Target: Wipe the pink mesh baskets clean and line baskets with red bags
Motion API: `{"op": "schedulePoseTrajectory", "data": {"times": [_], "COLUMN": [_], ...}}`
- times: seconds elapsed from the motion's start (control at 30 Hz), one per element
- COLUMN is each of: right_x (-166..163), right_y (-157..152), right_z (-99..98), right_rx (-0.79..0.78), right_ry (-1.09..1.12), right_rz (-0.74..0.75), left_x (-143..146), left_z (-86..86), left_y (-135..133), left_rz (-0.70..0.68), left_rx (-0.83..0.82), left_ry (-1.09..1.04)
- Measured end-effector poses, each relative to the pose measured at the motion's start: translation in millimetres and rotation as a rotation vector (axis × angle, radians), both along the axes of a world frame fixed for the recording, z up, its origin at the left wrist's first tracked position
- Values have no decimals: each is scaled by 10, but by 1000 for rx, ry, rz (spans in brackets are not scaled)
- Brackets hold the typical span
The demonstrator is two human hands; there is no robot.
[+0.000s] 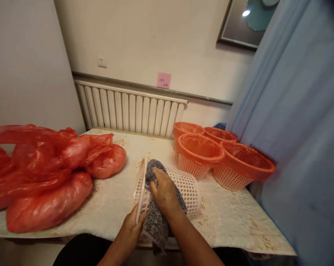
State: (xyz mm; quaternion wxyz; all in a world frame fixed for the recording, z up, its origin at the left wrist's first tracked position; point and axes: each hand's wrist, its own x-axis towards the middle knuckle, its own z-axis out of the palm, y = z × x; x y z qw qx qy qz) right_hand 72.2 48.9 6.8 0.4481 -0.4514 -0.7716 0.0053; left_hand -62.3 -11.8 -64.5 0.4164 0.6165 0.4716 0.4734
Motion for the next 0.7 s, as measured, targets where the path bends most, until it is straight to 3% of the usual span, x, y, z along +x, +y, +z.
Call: {"op": "schedulePoseTrajectory", "data": {"times": [0.23,0.53,0.7], "right_x": [412,1416,1469], "right_y": [113,194,6], "right_z": [-170,-403,-618], "right_rx": [-110,-305,-263], "right_ry": [27,166,295], "right_rz": [-144,-498,-624], "left_x": [-24,19,13], "left_z": [-40,-82,-81], "left_y": [-65,-71,-53], "left_rz": [4,11,25], "left_rx": [-33,-17,-28], "left_ry": [34,57,65]}}
